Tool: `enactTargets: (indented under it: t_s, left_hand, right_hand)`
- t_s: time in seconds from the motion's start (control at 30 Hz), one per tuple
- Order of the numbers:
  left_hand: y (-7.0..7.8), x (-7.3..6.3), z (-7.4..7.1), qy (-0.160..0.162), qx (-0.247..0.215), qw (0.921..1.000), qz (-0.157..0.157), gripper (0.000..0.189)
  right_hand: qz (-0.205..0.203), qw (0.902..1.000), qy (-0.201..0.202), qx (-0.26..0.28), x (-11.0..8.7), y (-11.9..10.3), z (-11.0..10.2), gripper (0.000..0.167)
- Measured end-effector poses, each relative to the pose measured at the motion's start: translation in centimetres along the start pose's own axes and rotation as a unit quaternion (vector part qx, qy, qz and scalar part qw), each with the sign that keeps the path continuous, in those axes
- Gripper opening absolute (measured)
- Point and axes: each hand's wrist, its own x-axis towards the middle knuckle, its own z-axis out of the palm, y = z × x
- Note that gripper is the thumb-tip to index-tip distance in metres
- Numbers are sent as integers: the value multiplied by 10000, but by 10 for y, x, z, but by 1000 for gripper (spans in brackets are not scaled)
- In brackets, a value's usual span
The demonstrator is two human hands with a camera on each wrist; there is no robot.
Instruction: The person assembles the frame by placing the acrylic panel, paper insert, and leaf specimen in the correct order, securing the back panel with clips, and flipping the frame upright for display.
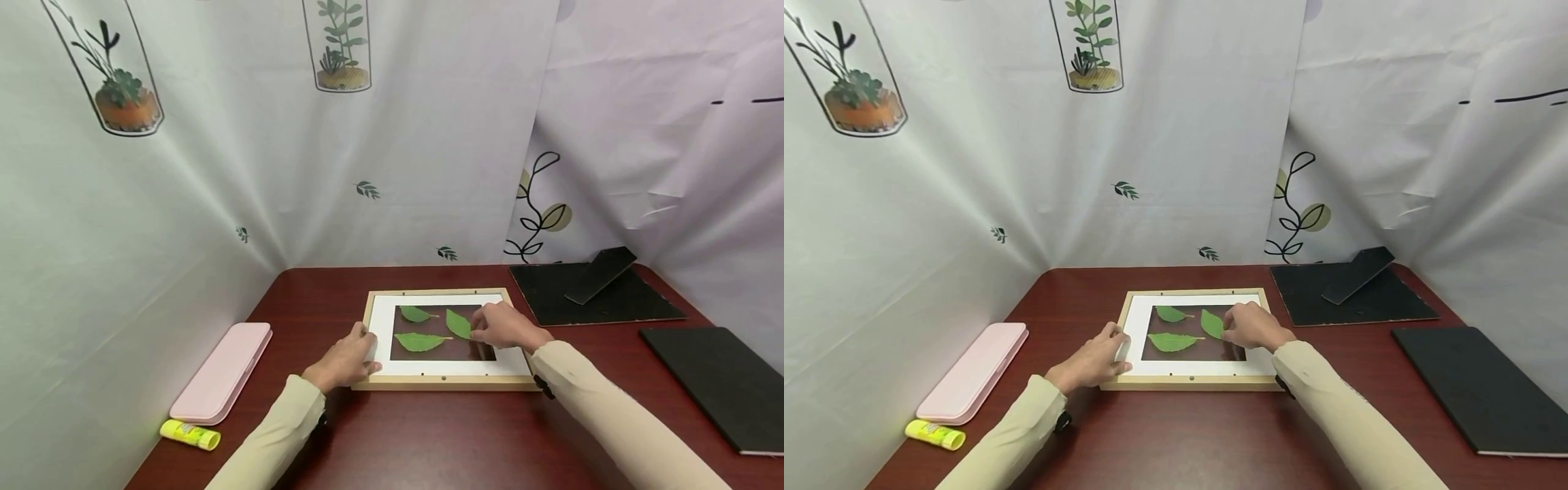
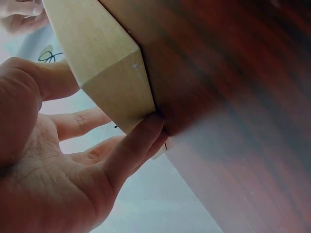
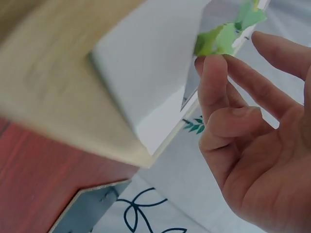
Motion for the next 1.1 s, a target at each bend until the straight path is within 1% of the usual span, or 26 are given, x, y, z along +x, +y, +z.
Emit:
enactTargets:
  t_s: [0.13,0.23,0.4,0.5,0.67,0.87,1.0,1.1]
  left_hand:
    - [1,-1,-2,21,-72,10000,36,30]
    - [1,-1,-2,-26,-100,9999,-21,31]
    - [1,-3,-2,-15,-74,10000,-23,30]
    - [-1,-3,-2,9,-53,10000,24,30]
    - [-1,-1,-1,15,-51,10000,44,30]
    - [-2,-1,1,-70,-102,9999,-5,30]
    - [-2,-1,1,-60,-73,10000,28,30]
    - [-2,0,0,-24,-46,10000,34,29]
  right_hand:
    - [-125,9998,65,149,-1,0,-5,16]
    - [-80,9998,122,124,-2,6,-10,17]
    - [233,9993,209,-182,1,29,-18,19]
    - [462,9983,272,-221,3,46,-22,20]
    - [913,9951,378,76,1,80,-32,22]
    - [1218,9909,341,450,-6,127,-39,32]
    - [1542,9835,417,850,-15,151,-45,42]
    - [1809,9748,447,1228,-20,165,-47,55]
